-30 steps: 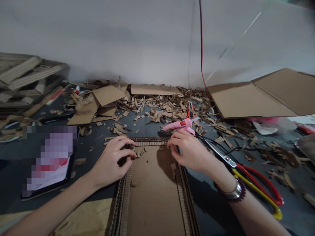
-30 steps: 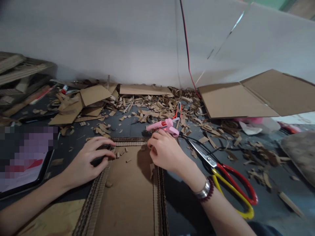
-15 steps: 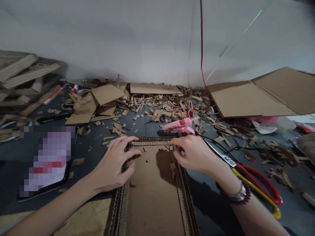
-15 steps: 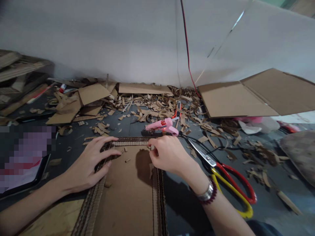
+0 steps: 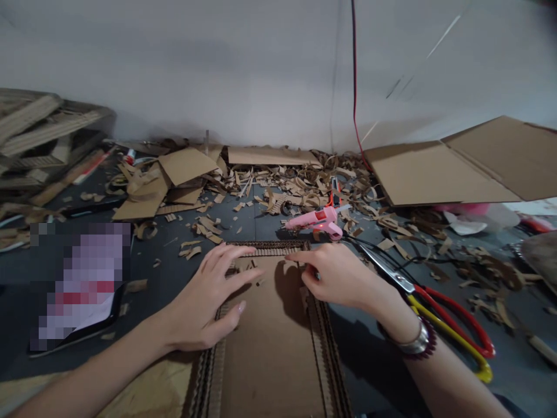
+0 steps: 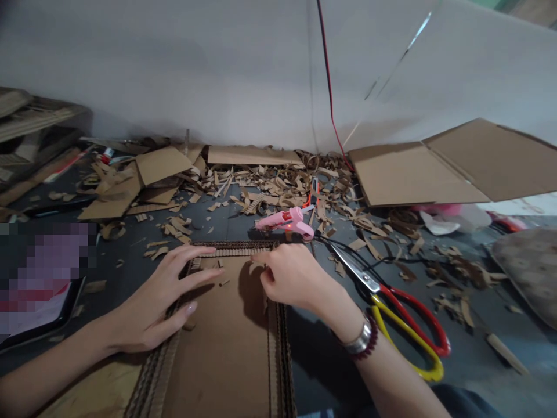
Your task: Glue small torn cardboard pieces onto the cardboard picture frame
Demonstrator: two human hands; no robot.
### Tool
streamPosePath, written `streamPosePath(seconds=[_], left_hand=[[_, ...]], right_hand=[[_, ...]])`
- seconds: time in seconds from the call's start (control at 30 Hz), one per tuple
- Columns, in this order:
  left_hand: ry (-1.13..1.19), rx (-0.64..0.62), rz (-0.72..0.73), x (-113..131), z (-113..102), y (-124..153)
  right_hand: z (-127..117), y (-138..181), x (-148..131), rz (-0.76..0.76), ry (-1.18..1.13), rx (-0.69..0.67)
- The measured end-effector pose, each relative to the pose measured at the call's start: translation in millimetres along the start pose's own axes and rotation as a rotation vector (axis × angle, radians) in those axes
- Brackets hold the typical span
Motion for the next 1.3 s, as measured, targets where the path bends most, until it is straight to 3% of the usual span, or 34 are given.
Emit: streamPosePath(seconds=[0.13, 0.27, 0.33, 0.57, 0.77, 0.87, 1.0, 1.17, 1.3], left_hand=[[-0.015, -0.073, -0.003, 0.9, 1.3, -1.4], [0.066, 0.101, -0.006, -3.1, -10.7, -1.4], [0.146, 0.124, 0.03, -4.5, -16.2, -0.9], [0.323, -0.065, 0.065, 2.9, -12.5, -0.7], [0.266, -0.138, -0.019, 2.0, -6.4, -0.2], [0.21, -0.173, -0.03, -1.4, -3.2, 0.1], [0.164, -0.085, -0.024, -5.2, -2.3, -1.1], [0.027, 0.049, -0.033, -10.2, -4.8, -3.6], [-0.015, 0.026, -0.073, -13.9, -3.4, -3.9]], right_hand=[[-6.1, -0.4, 4.5, 0.057, 0.001, 0.062], [-4.8, 0.9, 5.4, 0.076, 0.037, -0.017], [-3.4, 1.1, 4.6, 0.076, 0.051, -0.048], [-22.5, 1.7, 17.4, 0.187, 0.031, 0.093], [-50.2, 41.1, 47.6, 0.456, -0.075, 0.202], [-36.6, 66.1, 55.3, 0.501, -0.066, 0.127], [-6.6, 84.4, 50.6, 0.44, -0.092, 0.051], [7.4, 87.6, 20.2, 0.413, -0.142, 0.166], [12.6, 75.2, -13.7, 0.324, -0.067, 0.21]])
Point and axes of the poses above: each hand's wrist, its own y-axis away from the middle knuckle, its own z-axis out of the palm, x = y × z, the point moved 3 cm from there along -y, towards the middle knuckle, and after that the axes turned 13 degrees about x, right-handed, at the moved point
